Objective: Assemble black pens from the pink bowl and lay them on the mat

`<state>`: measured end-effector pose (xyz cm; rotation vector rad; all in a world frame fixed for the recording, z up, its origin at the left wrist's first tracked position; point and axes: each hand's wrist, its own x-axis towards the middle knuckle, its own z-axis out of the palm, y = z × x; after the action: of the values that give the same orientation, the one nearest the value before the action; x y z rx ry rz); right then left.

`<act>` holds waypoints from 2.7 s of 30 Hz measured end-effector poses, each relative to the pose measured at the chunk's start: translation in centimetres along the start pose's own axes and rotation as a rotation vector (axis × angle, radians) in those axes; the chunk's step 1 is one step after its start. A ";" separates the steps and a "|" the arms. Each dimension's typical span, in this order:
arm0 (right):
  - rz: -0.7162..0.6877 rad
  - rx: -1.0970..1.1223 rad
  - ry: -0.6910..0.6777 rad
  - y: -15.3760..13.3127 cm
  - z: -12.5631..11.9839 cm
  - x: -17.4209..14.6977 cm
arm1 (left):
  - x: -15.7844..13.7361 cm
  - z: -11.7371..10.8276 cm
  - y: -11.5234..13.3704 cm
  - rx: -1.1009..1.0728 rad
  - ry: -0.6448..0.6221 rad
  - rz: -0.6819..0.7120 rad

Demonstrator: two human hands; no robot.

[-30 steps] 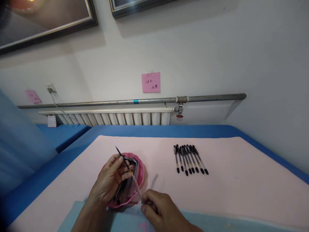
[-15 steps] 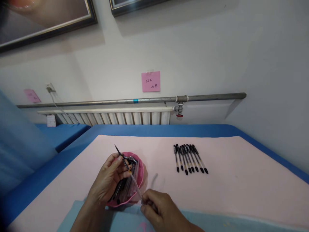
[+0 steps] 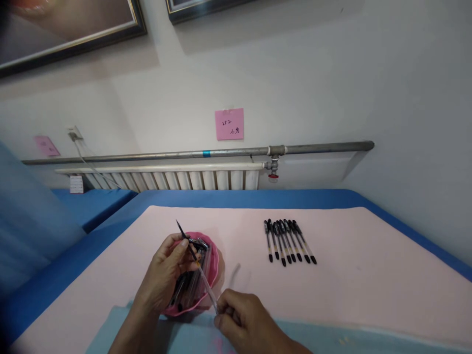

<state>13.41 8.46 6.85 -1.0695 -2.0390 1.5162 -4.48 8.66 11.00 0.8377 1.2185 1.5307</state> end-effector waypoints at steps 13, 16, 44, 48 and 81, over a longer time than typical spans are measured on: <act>0.004 0.001 0.044 -0.5 -0.2 -0.1 | 0.2 0.1 -0.6 0.043 -0.048 -0.121; 0.007 -0.002 0.046 -0.4 -0.2 -0.1 | 0.2 0.2 -0.6 0.044 -0.041 -0.113; 0.049 0.247 0.178 0.4 -0.5 0.4 | 0.5 -1.5 -0.1 0.165 -0.037 -0.135; 0.097 0.293 0.189 0.4 -0.7 0.5 | 1.3 -3.4 0.6 0.169 0.110 -0.092; 0.117 0.293 0.208 0.7 -1.1 1.0 | 4.6 -2.0 -3.0 1.148 -0.027 0.247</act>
<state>13.71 10.03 6.47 -1.1874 -1.5833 1.6232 -6.86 12.51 7.37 1.7678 2.0420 0.8757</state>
